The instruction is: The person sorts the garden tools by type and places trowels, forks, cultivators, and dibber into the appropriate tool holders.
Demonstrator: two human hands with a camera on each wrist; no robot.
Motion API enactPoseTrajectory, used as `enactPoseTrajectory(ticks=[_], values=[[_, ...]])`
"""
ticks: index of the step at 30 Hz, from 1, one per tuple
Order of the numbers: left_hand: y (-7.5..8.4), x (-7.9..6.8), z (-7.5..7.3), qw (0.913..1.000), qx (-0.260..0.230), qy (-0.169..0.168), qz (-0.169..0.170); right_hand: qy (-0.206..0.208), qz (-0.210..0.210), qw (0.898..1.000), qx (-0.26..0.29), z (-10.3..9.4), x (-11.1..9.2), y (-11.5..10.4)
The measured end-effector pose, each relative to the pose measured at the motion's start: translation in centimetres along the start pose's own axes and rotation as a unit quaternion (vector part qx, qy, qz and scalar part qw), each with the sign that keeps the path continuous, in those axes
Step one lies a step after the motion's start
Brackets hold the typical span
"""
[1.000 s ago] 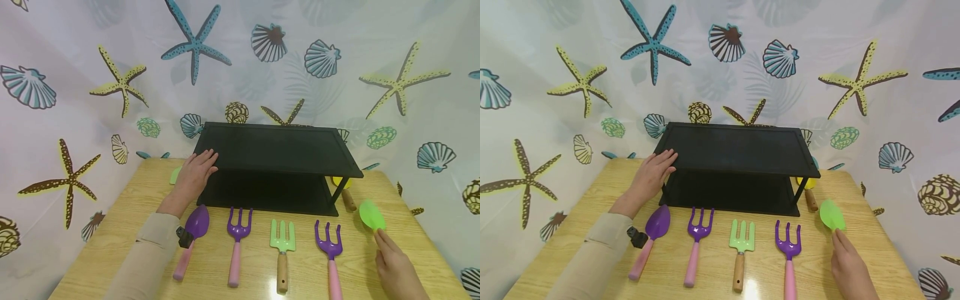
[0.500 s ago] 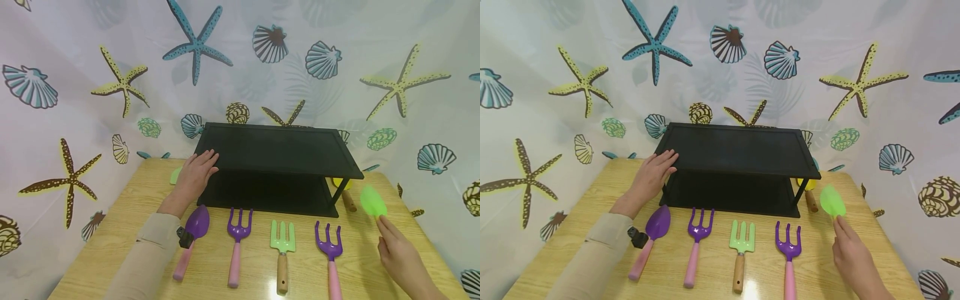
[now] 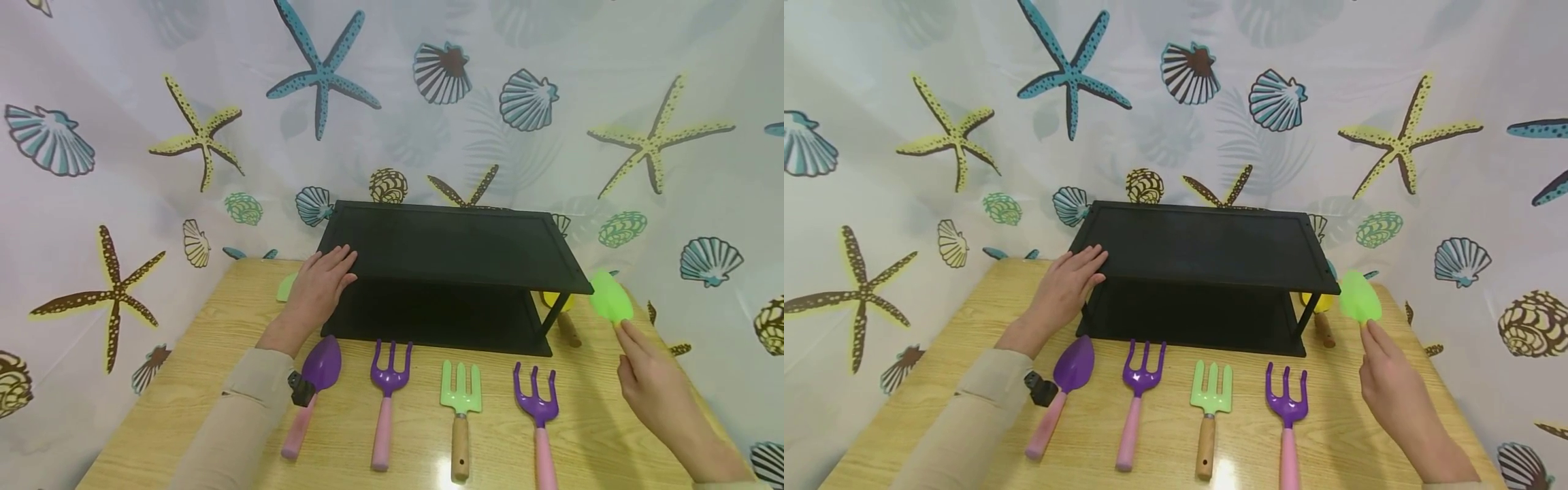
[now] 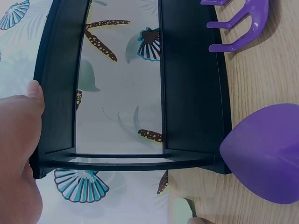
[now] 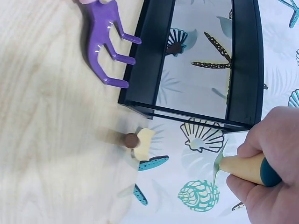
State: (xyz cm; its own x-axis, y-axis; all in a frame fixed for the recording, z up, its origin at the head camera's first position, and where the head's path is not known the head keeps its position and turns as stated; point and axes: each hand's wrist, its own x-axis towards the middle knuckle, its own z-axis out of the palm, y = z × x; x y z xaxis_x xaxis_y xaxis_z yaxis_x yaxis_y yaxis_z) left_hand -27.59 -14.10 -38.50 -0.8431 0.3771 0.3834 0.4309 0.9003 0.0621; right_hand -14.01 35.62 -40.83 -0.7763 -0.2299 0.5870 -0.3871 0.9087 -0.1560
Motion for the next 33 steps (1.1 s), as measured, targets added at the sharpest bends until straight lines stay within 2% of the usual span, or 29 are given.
enactPoseTrajectory(ticks=[12, 22, 29, 33], values=[[0.0, 0.0, -0.1, 0.9999, 0.005, -0.013, -0.007, 0.017, -0.032, 0.999, -0.017, -0.7, 3.3, 0.1], [0.0, 0.1, -0.1, 0.9999, -0.001, -0.014, -0.008, -0.030, -0.019, 0.999, -0.019, -1.3, 6.6, -0.7], [0.0, 0.0, 0.0, 0.9999, -0.004, -0.007, -0.006, -0.041, -0.040, 0.998, -0.020, -0.6, 9.0, -2.0], [0.0, -0.1, 0.0, 1.0000, -0.004, -0.006, -0.005, -0.068, -0.036, 0.997, -0.021, -0.2, 10.2, -2.8]])
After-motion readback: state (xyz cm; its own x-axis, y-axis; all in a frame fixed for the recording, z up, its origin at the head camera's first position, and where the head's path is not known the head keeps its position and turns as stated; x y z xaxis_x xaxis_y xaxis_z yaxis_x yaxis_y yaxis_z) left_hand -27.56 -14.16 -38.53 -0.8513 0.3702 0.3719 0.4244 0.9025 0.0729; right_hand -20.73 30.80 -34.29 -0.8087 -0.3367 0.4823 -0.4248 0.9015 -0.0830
